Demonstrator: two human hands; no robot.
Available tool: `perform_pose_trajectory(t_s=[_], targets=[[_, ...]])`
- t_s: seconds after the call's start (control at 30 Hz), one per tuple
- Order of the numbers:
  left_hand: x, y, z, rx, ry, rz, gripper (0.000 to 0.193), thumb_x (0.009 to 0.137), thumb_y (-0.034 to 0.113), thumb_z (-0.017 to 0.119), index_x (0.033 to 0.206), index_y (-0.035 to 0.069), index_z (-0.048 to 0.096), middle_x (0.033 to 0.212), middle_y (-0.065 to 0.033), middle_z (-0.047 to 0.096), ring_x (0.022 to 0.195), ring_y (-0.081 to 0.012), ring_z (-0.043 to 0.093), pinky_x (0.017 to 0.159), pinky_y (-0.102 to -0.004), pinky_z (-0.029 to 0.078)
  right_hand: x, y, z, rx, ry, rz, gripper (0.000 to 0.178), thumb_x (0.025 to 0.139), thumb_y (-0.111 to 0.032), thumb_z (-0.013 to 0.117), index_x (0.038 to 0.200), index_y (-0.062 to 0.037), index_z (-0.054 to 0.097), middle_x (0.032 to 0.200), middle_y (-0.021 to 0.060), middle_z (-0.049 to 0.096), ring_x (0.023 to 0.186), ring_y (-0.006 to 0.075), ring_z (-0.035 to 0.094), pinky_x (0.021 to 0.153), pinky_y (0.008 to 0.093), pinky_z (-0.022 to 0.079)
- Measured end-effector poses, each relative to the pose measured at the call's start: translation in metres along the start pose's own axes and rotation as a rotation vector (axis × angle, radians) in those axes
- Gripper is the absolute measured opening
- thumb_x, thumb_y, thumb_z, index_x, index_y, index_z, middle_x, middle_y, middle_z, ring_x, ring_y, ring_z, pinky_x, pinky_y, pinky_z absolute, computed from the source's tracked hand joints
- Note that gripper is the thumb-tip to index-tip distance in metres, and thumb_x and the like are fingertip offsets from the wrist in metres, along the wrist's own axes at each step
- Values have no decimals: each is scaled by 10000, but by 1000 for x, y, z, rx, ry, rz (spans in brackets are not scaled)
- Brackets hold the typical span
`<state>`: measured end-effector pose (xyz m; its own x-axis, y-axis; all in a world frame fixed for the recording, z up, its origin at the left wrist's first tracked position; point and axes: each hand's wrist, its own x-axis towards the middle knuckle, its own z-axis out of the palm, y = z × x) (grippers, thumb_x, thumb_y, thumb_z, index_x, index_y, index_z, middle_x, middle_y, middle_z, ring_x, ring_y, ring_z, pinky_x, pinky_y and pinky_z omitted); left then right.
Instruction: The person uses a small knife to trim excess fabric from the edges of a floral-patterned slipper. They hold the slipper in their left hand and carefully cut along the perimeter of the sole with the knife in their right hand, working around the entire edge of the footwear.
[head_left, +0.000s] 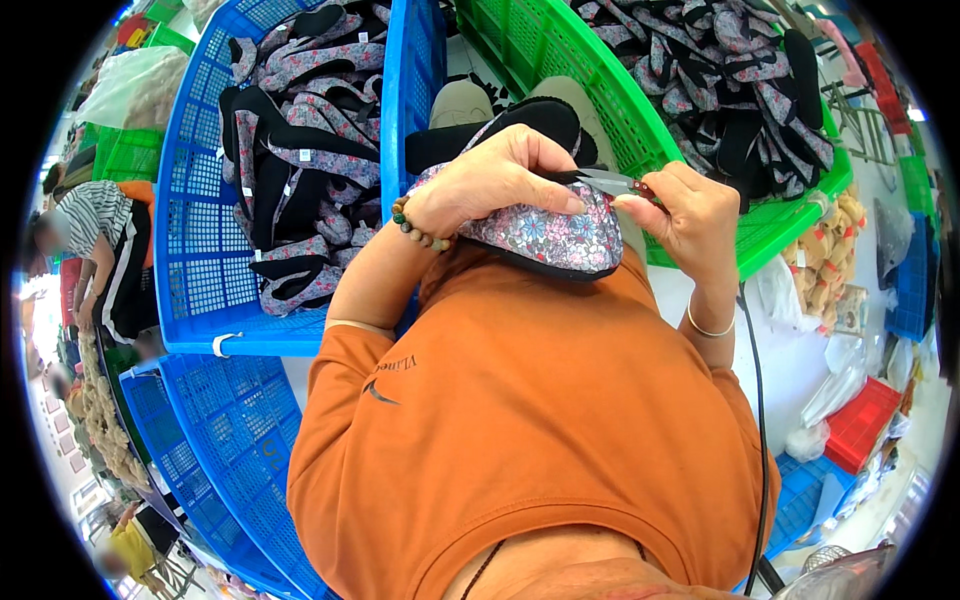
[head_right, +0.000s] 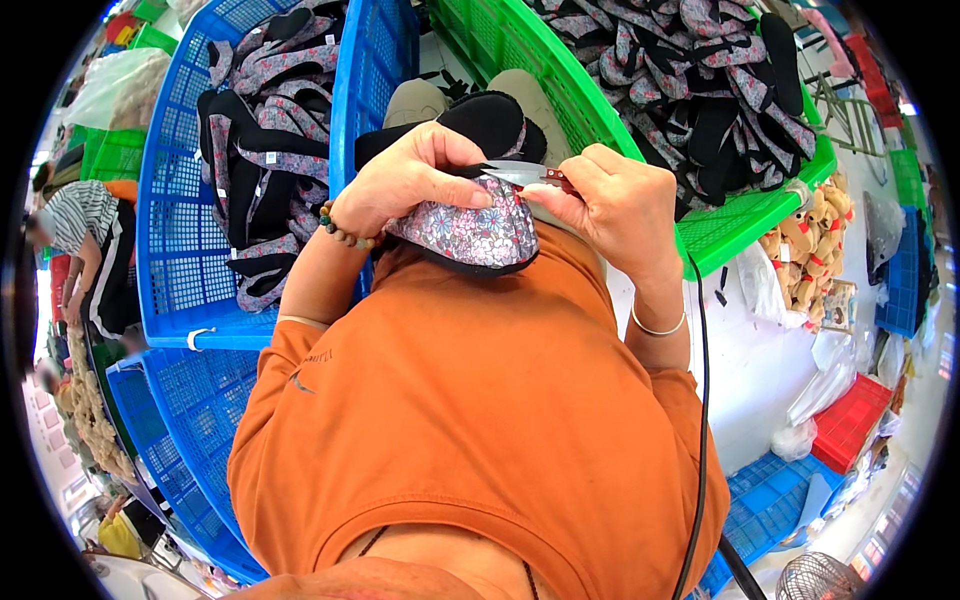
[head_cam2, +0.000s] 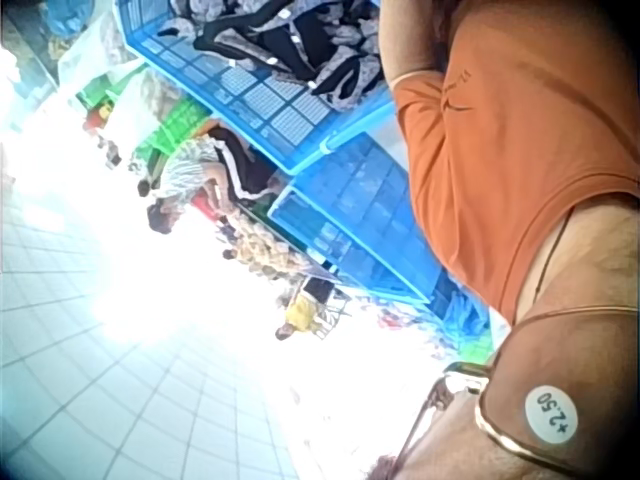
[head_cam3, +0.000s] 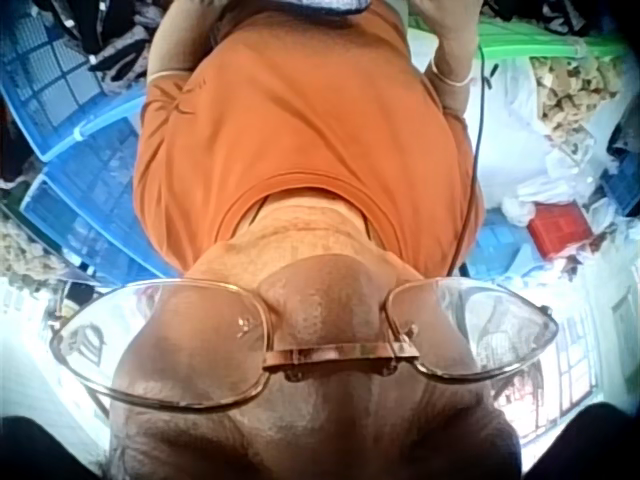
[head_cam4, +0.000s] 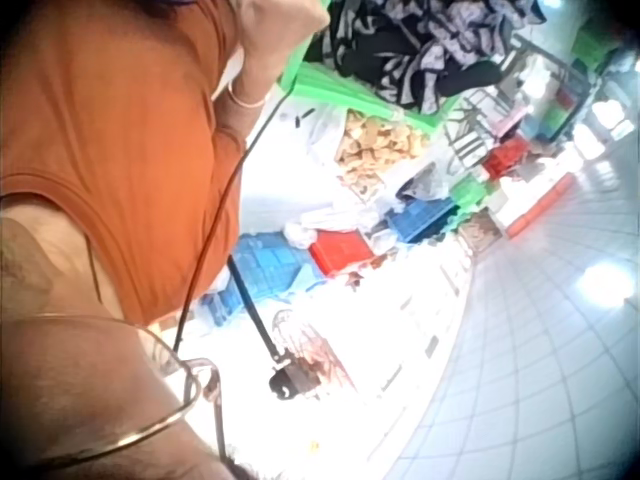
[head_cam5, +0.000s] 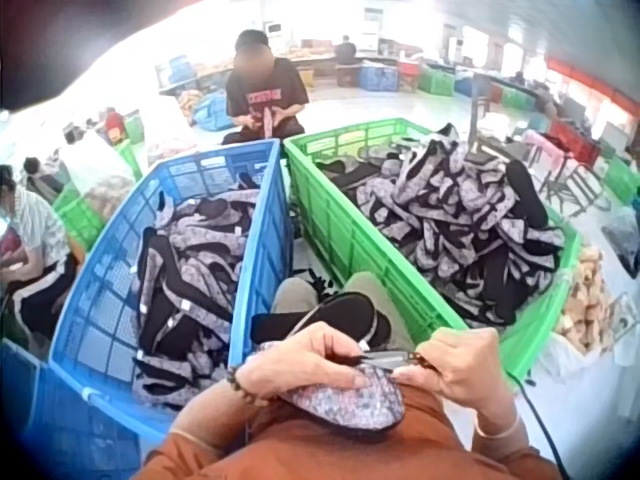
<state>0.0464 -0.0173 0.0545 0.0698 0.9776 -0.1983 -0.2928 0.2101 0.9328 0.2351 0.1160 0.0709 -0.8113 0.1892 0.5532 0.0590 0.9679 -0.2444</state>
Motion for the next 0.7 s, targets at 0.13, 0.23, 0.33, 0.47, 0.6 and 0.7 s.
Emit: perform_pose_trajectory(t_s=[0.13,0.23,0.33,0.47,0.6,0.7], targets=[[0,0,0,-25,-1,-17,134,719,17,718,837,-30,677,730,-15,664,605,-25,569,570,-166,450,-2,-2,0,0,-25,21,328,705,-392,705,636,-93,590,570,16,501,458,183,498,407,292,372],[0,-1,1,-8,-16,-20,142,726,34,715,850,-29,684,734,-4,659,608,-20,554,574,-166,441,-2,-3,-2,-15,-50,16,326,706,-389,706,638,-91,593,572,18,503,462,186,501,409,295,375],[-1,1,3,12,-15,-32,150,728,43,714,858,-29,688,734,3,656,608,-16,542,574,-167,432,-5,0,1,16,-7,35,331,709,-391,703,637,-89,590,568,18,499,461,185,498,409,295,374],[0,-1,1,22,-1,-43,140,714,12,720,837,-34,671,733,-15,661,606,-25,564,572,-168,450,-3,-4,-3,21,13,47,344,723,-350,713,694,-31,587,579,57,476,463,203,469,420,296,356],[1,-6,-1,48,-18,3,181,689,49,742,846,-24,691,731,10,649,631,-17,533,590,-167,419,1,-9,-8,-50,-70,-39,349,706,-364,716,687,-44,580,577,42,464,464,193,475,417,295,359],[3,-8,-3,70,-35,5,200,672,49,753,847,-25,692,733,7,650,635,-21,531,598,-169,419,5,-11,-8,-116,-62,-78,355,694,-377,715,679,-53,572,578,36,455,462,190,480,411,300,360]])
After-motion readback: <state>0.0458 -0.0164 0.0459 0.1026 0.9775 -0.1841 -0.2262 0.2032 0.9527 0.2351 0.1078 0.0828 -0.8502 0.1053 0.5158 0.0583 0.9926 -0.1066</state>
